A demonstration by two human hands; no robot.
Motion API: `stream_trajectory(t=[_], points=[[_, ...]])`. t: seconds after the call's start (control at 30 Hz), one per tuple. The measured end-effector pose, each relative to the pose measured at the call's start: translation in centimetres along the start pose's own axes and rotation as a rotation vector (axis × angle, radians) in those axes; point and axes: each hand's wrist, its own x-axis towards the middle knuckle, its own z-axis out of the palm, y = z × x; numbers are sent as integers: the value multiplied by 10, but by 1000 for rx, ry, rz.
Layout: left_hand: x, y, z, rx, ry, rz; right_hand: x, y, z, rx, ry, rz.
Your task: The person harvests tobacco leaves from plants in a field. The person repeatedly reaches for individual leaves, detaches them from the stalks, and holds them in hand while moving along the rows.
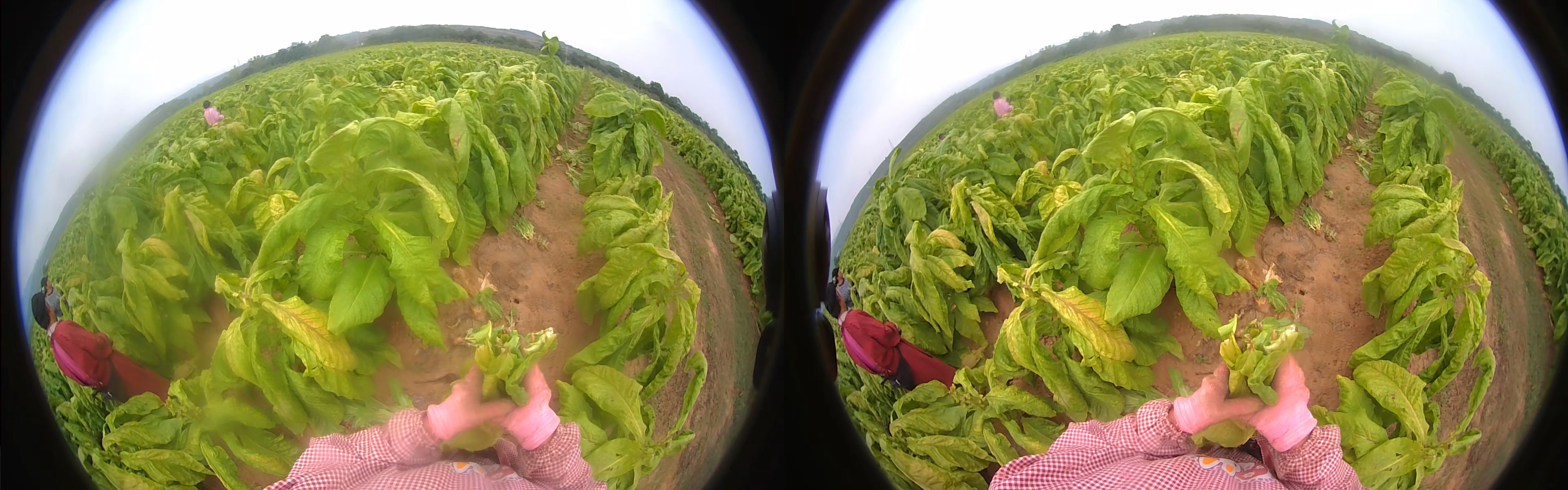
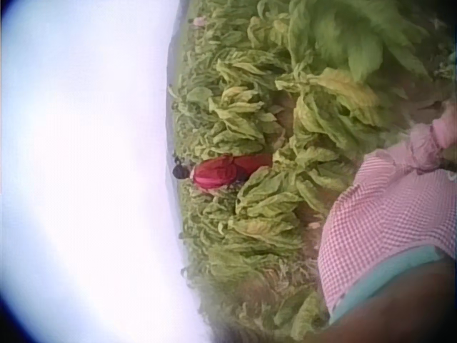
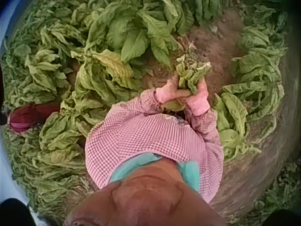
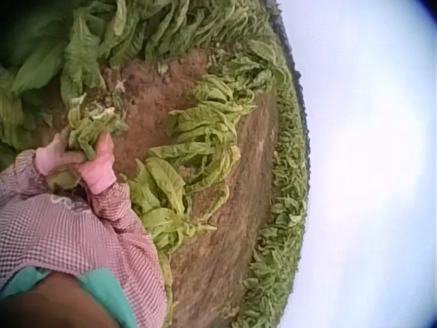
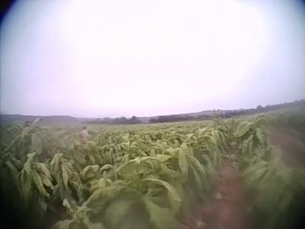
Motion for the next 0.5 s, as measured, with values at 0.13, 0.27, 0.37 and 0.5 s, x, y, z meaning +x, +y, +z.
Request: stream_trajectory(t=[0.13,0.27,0.37,0.5], points=[[0,-25,2,426,45,486,3,25,7,889,67,303],[3,43,9,202,-47,158,-1,44,-19,929,-25,198],[-7,21,15,279,97,131,-4,51,-16,815,-112,192],[-13,25,16,295,171,221,-4,45,-21,1178,-237,391]])
